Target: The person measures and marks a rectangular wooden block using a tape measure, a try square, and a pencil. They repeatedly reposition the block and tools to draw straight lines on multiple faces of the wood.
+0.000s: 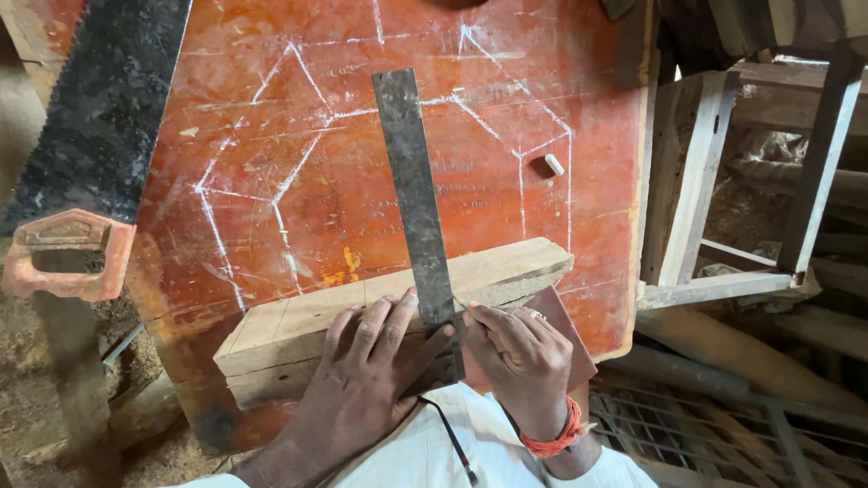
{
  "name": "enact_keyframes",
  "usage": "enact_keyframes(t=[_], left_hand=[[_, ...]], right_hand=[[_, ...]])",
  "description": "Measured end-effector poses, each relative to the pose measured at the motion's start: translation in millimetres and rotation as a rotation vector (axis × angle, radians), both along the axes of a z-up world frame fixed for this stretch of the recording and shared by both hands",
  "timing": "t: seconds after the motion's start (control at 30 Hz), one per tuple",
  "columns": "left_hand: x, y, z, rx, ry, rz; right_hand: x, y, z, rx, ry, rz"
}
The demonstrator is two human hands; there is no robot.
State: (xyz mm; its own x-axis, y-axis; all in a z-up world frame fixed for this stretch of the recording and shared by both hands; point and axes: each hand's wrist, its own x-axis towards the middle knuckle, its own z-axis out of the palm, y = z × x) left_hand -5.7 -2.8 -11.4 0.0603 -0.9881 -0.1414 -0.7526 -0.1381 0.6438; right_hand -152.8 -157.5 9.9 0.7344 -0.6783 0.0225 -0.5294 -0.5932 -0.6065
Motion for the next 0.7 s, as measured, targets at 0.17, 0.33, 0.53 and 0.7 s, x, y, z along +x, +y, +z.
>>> enact_keyframes(t=[0.17, 0.33, 0.53, 0.7], left_hand=[[-1, -1, 1, 0.015, -0.011, 0.004], [-3, -2, 2, 0.007, 0.007, 0.029], [-1, -4, 6, -0.004, -0.027, 0.019], [-1, -4, 5, -0.026, -0.065, 0.014]], right_hand=[[4, -1, 6, -0.031, 0.033, 0.051], [4, -5, 8, -0.023, 0.178, 0.107], [-21, 6, 18, 0.07, 0.266, 0.177], [-36, -6, 24, 0.003, 0.235, 0.367]])
